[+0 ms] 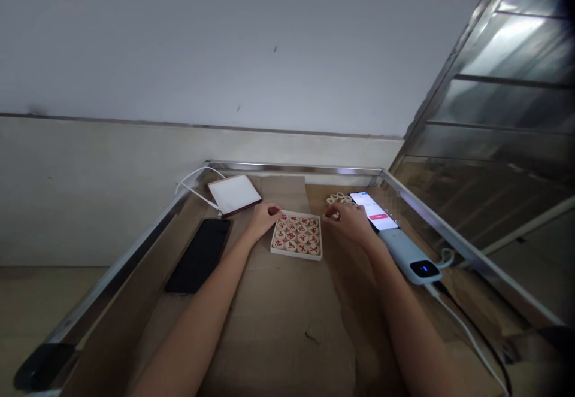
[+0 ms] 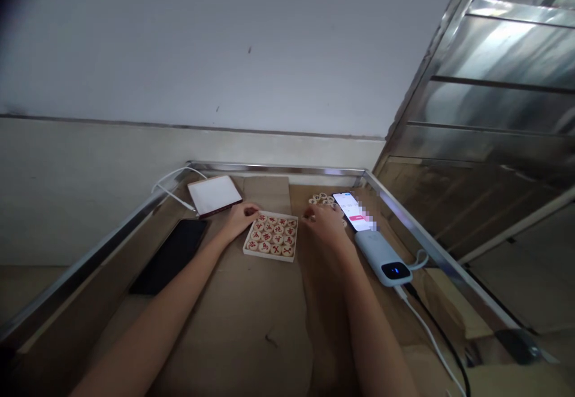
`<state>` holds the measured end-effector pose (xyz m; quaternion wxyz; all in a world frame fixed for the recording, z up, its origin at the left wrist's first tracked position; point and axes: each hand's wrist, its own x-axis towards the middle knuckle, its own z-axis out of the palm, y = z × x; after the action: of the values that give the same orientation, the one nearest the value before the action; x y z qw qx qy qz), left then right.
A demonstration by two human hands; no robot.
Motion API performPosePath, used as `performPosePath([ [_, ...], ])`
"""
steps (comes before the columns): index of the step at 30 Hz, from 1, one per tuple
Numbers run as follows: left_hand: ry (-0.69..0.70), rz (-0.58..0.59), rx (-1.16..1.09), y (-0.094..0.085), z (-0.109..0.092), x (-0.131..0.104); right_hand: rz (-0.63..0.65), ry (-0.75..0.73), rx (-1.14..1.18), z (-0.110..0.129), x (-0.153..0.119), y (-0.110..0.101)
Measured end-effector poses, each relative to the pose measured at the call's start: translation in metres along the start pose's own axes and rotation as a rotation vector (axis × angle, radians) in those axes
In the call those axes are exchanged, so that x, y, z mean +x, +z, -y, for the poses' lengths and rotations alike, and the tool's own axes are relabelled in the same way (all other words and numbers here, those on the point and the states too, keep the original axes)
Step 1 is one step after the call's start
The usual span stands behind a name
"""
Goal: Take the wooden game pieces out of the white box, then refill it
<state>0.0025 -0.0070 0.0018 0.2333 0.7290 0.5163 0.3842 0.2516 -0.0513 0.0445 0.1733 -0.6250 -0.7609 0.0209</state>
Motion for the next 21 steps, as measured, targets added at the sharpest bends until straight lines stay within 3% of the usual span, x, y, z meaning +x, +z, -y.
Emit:
performPosePath([
  [3, -0.001, -0.023, -0.004, 0.000, 0.002, 0.000, 0.066, 0.021, -0.160, -0.013, -0.002, 0.001],
  [7, 0.000, -0.018, -0.015, 0.001, 0.003, 0.000, 0.006, 0.035, -0.320, -0.018, -0.003, 0.000],
  [10, -0.001, -0.021, -0.002, 0.001, 0.002, 0.000, -0.021, -0.013, -0.259, -0.008, -0.003, -0.001],
  [14, 0.002, -0.037, 0.019, 0.000, -0.001, 0.000, 0.036, -0.206, -0.122, 0.017, -0.003, 0.006],
  [21, 0.002, -0.039, 0.028, -0.001, -0.003, -0.001, -0.029, -0.268, -0.302, 0.030, -0.007, 0.020],
])
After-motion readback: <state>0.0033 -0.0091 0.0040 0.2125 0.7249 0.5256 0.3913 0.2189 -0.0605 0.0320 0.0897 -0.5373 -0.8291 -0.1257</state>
